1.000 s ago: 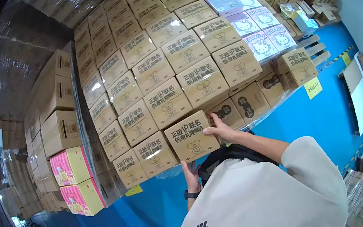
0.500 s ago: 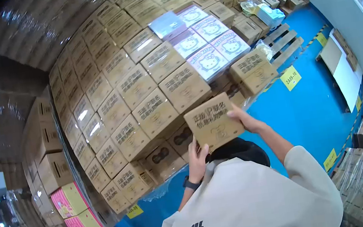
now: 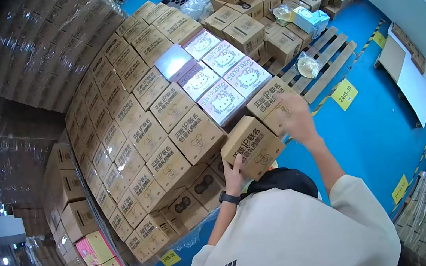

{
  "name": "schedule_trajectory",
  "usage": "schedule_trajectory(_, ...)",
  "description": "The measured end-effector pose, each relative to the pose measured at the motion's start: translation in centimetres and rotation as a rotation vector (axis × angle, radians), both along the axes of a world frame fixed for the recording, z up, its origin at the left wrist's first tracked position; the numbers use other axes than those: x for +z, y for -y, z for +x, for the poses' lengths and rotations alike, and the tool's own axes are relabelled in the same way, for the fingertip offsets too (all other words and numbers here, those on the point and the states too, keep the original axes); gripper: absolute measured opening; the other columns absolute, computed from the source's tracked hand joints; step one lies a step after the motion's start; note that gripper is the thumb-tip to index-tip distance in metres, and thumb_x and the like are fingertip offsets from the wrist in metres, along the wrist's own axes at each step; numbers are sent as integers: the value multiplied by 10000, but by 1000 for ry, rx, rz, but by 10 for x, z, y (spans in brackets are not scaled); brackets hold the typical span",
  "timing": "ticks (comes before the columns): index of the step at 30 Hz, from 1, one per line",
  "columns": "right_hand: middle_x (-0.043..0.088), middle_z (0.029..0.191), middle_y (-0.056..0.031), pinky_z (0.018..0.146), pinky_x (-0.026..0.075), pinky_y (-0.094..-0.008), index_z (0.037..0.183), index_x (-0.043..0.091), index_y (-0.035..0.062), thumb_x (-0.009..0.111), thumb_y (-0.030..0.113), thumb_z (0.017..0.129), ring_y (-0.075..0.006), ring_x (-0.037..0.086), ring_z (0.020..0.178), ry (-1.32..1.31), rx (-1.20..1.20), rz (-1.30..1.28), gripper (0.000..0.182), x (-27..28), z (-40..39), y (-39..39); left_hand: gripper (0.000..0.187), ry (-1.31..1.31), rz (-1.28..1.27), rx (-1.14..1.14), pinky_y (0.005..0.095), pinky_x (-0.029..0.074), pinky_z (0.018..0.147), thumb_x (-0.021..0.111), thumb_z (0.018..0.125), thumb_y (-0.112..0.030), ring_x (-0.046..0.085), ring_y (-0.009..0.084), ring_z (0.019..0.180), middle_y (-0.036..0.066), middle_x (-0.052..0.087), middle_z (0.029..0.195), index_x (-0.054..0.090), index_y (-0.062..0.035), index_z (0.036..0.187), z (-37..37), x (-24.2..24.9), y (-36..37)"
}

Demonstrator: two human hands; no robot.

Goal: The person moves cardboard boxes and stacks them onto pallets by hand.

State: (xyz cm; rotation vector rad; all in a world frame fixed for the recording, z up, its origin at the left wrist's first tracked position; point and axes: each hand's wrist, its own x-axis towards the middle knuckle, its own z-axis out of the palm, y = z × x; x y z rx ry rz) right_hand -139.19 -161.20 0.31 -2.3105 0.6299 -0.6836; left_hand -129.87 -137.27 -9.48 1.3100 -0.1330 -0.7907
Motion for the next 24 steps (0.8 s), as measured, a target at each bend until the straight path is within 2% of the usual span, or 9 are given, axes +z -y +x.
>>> schedule_trajectory(3, 562, 1243, -179, 976, 413, -394, 1282, 510, 36, 696, 251, 780, -335, 522, 1153, -92, -185, 21, 577, -47, -1, 52, 586, 68, 25, 26, 291, 448, 903, 638, 894, -224, 540, 175, 1075, 132, 538, 1212, 348, -17, 1361, -2, -8, 8)
schedule_trajectory(6, 543, 1273, -197, 984, 410, -388, 1295, 495, 22, 736, 334, 745, -340, 517, 1172, -159, -221, 317, 677, -60, -2, 60, 582, 121, 108, 56, 290, 443, 906, 639, 895, -243, 541, 167, 1070, 119, 558, 1194, 366, -11, 1353, -4, -3, 21)
schedule_trajectory(9, 550, 1263, -190, 981, 417, -380, 1314, 481, 37, 753, 361, 734, -304, 522, 1184, -234, -120, 445, 718, -48, -8, 70, 563, 36, 137, 76, 287, 438, 908, 641, 894, -271, 538, 163, 1073, 110, 573, 1177, 405, -9, 1332, -5, 9, 24)
schedule_trajectory(12, 559, 1259, -143, 956, 439, -371, 1354, 441, 66, 761, 380, 734, -254, 537, 1168, -227, 63, 614, 765, -62, -11, 100, 539, 44, 170, 89, 287, 438, 902, 634, 895, -323, 541, 161, 1063, 107, 582, 1164, 458, -6, 1293, -6, 17, 27)
schedule_trajectory(13, 552, 1265, -85, 947, 453, -356, 1392, 393, 88, 726, 358, 783, -201, 548, 1142, -229, 148, 762, 745, -57, -11, 106, 539, 52, 172, 100, 287, 439, 898, 628, 895, -353, 545, 160, 1055, 105, 584, 1164, 477, -3, 1276, -5, 16, 30)
schedule_trajectory(16, 537, 1283, -73, 952, 454, -333, 1403, 370, 79, 670, 321, 839, -174, 546, 1136, -250, 295, 1368, 683, -83, -8, 135, 592, -72, 158, 145, 288, 442, 888, 598, 887, -461, 556, 159, 1033, 108, 585, 1170, 522, 20, 1225, 7, -9, 34)
schedule_trajectory(17, 530, 1288, -72, 982, 438, -313, 1404, 364, 67, 623, 291, 876, -151, 534, 1144, -306, 348, 1348, 629, -82, -6, 142, 623, -140, 147, 167, 288, 443, 885, 586, 884, -500, 560, 159, 1025, 110, 586, 1173, 534, 29, 1208, 11, -22, 36)
schedule_trajectory(20, 524, 1297, -73, 986, 433, -303, 1402, 365, 62, 624, 289, 878, -151, 533, 1146, -414, 388, 1245, 627, -71, 2, 146, 697, -385, 139, 148, 290, 445, 875, 555, 871, -573, 564, 160, 1011, 115, 592, 1152, 549, 54, 1178, 28, -13, 45)
schedule_trajectory(24, 509, 1316, -77, 979, 430, -294, 1412, 352, 66, 618, 290, 886, -154, 524, 1156, -348, 375, 1238, 631, -76, 5, 146, 692, -336, 130, 205, 298, 446, 868, 553, 869, -580, 561, 165, 1038, 108, 595, 1125, 559, 54, 1145, 27, -36, 45)
